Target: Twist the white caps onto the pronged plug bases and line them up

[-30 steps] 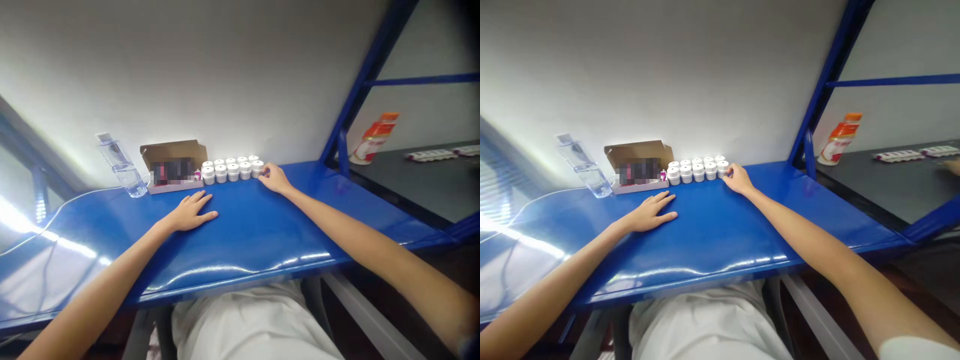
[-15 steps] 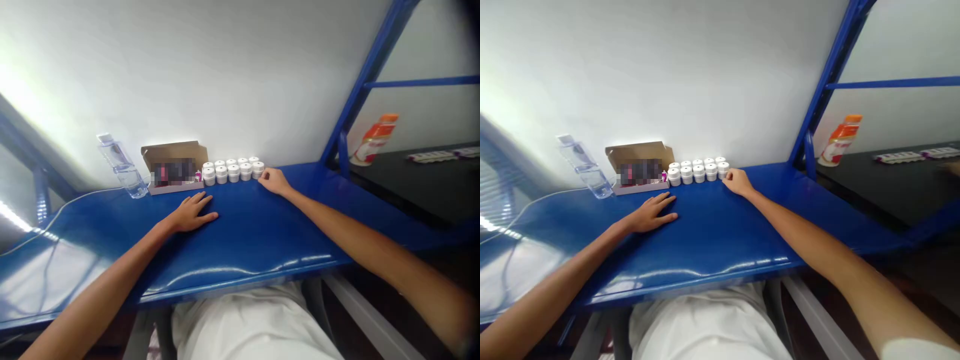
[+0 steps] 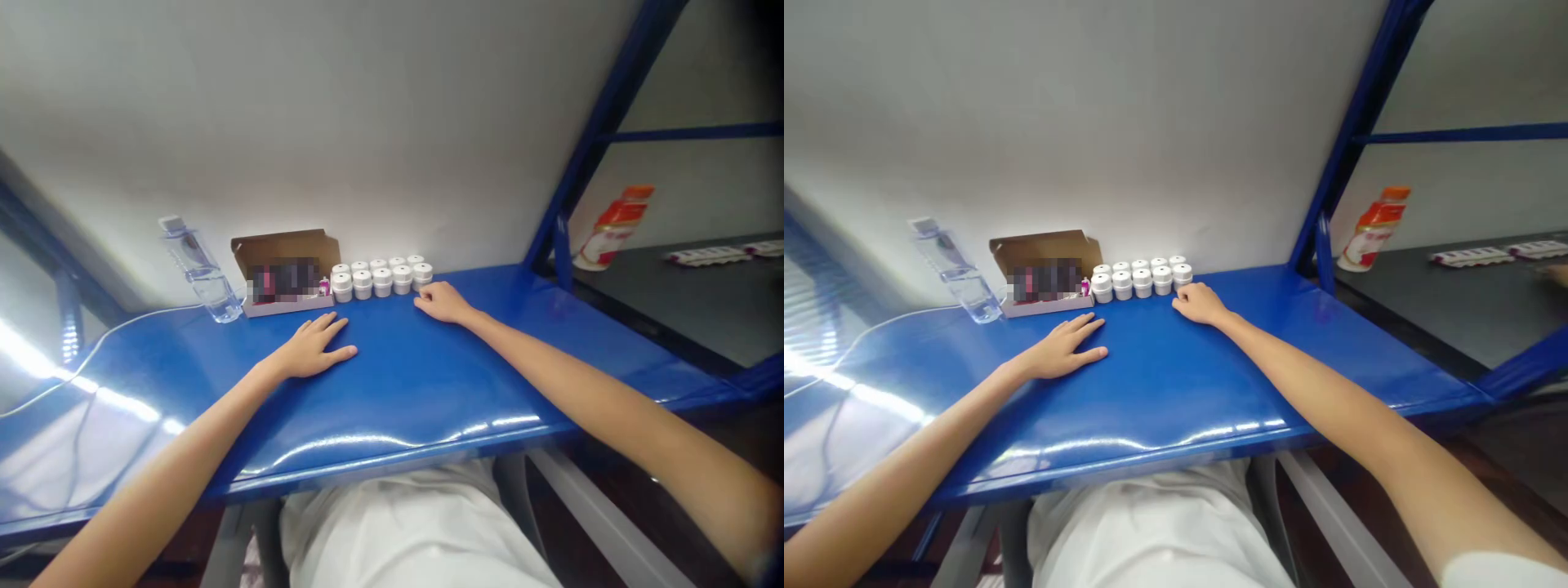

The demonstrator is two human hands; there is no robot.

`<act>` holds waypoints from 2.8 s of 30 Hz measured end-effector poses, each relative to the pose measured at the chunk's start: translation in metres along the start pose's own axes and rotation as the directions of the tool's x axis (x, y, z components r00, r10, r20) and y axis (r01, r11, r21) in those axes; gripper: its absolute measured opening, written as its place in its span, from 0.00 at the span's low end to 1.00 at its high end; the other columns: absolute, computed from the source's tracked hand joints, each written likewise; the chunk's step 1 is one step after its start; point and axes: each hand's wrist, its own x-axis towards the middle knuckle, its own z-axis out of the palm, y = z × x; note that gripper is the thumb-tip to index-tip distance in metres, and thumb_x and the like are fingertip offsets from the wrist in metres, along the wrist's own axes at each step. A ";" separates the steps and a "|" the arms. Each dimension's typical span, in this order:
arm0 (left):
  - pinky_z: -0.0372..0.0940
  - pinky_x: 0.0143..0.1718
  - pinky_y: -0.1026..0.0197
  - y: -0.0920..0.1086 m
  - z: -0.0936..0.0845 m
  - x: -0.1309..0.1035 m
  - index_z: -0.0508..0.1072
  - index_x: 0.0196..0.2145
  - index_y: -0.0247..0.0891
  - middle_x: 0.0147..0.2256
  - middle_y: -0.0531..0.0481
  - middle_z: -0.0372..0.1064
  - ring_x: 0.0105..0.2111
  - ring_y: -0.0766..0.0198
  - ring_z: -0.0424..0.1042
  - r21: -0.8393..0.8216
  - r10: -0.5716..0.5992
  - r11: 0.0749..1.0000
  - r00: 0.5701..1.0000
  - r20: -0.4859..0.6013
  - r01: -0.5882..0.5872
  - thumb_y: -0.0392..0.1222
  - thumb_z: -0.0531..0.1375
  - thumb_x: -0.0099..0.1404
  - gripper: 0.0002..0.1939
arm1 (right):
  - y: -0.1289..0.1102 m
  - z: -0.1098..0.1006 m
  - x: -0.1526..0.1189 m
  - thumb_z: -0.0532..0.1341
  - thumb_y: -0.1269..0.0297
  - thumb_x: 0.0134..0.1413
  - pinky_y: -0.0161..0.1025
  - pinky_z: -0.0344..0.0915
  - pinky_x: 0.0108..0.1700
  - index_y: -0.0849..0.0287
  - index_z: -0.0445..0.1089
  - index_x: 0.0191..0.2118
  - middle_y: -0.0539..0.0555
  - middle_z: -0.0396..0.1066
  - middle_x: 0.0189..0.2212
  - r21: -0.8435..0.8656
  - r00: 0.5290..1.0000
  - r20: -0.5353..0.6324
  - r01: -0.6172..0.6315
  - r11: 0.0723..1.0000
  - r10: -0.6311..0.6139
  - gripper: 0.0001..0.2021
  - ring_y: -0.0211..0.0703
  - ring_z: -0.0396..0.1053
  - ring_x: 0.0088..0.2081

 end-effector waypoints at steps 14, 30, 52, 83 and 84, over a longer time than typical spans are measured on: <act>0.39 0.71 0.41 0.001 -0.001 0.000 0.51 0.73 0.42 0.73 0.40 0.40 0.73 0.45 0.41 0.019 -0.014 1.000 0.999 0.032 0.014 0.75 0.44 0.66 0.48 | -0.002 0.000 -0.002 0.59 0.60 0.53 0.37 0.53 0.28 0.57 0.64 0.20 0.49 0.67 0.19 0.018 0.999 -0.024 0.034 0.999 -0.034 0.13 0.40 0.62 0.24; 0.40 0.71 0.42 0.003 -0.001 0.000 0.51 0.73 0.39 0.73 0.38 0.40 0.73 0.45 0.41 0.037 -0.018 0.999 0.999 0.037 0.017 0.76 0.43 0.66 0.50 | -0.048 -0.003 -0.020 0.60 0.36 0.59 0.62 0.34 0.73 0.35 0.50 0.72 0.46 0.45 0.73 0.181 0.806 0.414 0.382 0.906 -0.423 0.38 0.61 0.41 0.74; 0.40 0.71 0.41 0.005 -0.002 -0.002 0.51 0.73 0.40 0.73 0.39 0.40 0.73 0.45 0.41 0.049 -0.031 0.998 0.998 0.045 0.029 0.76 0.43 0.66 0.49 | -0.053 -0.004 -0.017 0.57 0.31 0.57 0.59 0.31 0.73 0.39 0.51 0.72 0.48 0.44 0.74 0.159 0.809 0.468 0.317 0.935 -0.355 0.42 0.60 0.38 0.74; 0.40 0.71 0.42 0.005 -0.003 -0.003 0.51 0.73 0.39 0.73 0.38 0.40 0.73 0.45 0.41 0.049 -0.023 0.999 0.999 0.050 0.020 0.75 0.42 0.67 0.49 | -0.053 0.001 -0.019 0.59 0.46 0.63 0.51 0.62 0.64 0.52 0.73 0.58 0.55 0.71 0.60 0.246 0.893 0.194 0.356 0.901 -0.406 0.23 0.55 0.69 0.60; 0.40 0.71 0.42 0.005 -0.003 -0.003 0.51 0.73 0.39 0.73 0.38 0.40 0.73 0.45 0.41 0.048 -0.021 0.999 0.999 0.049 0.019 0.75 0.42 0.67 0.49 | -0.053 0.000 -0.019 0.59 0.47 0.63 0.52 0.62 0.64 0.52 0.73 0.58 0.56 0.71 0.60 0.248 0.893 0.192 0.358 0.900 -0.408 0.23 0.55 0.69 0.60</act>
